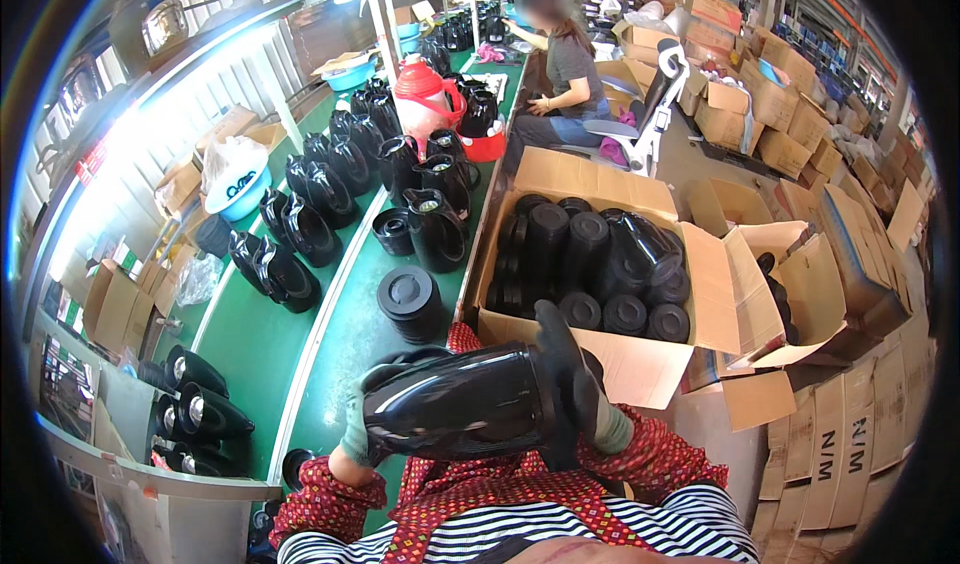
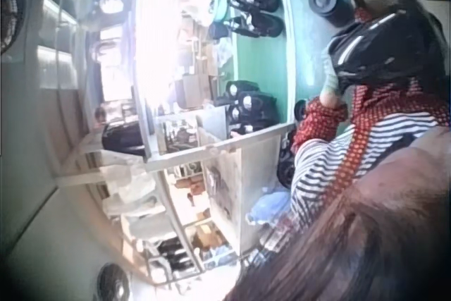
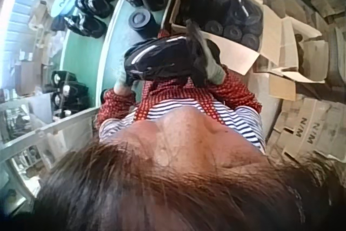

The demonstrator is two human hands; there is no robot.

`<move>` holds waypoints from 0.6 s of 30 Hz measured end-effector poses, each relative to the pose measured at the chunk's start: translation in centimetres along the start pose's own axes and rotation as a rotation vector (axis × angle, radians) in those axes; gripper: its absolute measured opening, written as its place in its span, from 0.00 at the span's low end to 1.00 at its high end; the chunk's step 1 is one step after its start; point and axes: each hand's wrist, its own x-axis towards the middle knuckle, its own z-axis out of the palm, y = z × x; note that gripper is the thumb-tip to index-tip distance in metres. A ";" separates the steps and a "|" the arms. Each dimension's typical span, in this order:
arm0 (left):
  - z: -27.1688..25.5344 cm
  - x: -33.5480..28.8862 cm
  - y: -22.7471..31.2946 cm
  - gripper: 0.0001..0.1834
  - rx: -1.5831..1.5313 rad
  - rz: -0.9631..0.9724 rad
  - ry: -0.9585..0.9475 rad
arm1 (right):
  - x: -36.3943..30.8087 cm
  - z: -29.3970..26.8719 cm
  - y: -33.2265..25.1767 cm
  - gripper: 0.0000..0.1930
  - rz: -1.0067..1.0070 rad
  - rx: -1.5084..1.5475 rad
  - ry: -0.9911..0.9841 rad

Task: The person repeatedly picks up black kettle bodies and lids from a table and a cardboard box, inserts a metal rod into the kettle, and secures the lid. The assembled kettles are placed back on the table. The process is repeated for multiple units.

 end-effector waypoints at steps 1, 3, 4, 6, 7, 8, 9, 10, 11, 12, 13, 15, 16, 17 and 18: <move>0.9 0.0 -0.3 0.35 -0.071 0.089 -0.017 | -0.2 -0.1 -0.1 0.40 -0.175 -0.240 -0.038; 1.0 -0.5 1.2 0.31 0.076 0.095 0.036 | -0.9 1.0 -0.9 0.39 -0.196 -0.233 -0.002; 1.6 0.0 3.7 0.28 0.726 0.411 0.066 | -1.2 1.4 -1.7 0.38 -0.045 -0.033 0.043; 1.5 0.6 4.9 0.26 0.977 0.644 -0.140 | -0.4 0.5 -2.8 0.38 0.352 0.202 0.149; 1.4 0.9 4.6 0.27 1.111 0.875 -0.199 | 0.3 0.6 -3.4 0.39 0.523 0.259 0.209; 1.4 0.9 4.5 0.26 1.008 0.732 -0.142 | 0.4 0.6 -3.5 0.39 0.481 0.198 0.206; 1.5 0.9 4.4 0.26 0.902 0.590 -0.087 | 0.3 0.9 -3.4 0.40 0.439 0.144 0.212; 1.7 1.0 4.0 0.26 0.789 0.451 -0.031 | -0.2 1.0 -3.0 0.41 0.182 -0.029 0.150; 0.9 0.5 1.4 0.30 0.287 0.163 -0.135 | -0.4 1.6 -2.2 0.42 -0.081 -0.180 0.066; 0.0 0.1 -1.4 0.34 -0.232 -0.117 -0.094 | -0.5 1.5 -1.9 0.41 -0.179 -0.307 0.014; -0.3 0.1 -1.9 0.32 -0.161 -0.044 -0.144 | -0.7 1.1 -1.6 0.41 -0.286 -0.437 -0.012; 0.4 -0.5 -2.4 0.29 -0.269 -0.078 0.010 | -1.0 1.9 -1.2 0.42 -0.236 -0.401 0.050; 1.7 -0.3 0.2 0.25 0.049 0.124 0.097 | -1.0 1.8 -0.9 0.41 -0.110 -0.182 0.091; 2.0 1.1 2.9 0.25 0.468 0.394 -0.007 | -1.1 1.8 -0.8 0.40 -0.001 0.042 0.160; 2.0 2.3 4.0 0.24 0.890 0.657 -0.117 | -0.9 1.4 -0.9 0.40 0.213 0.121 0.250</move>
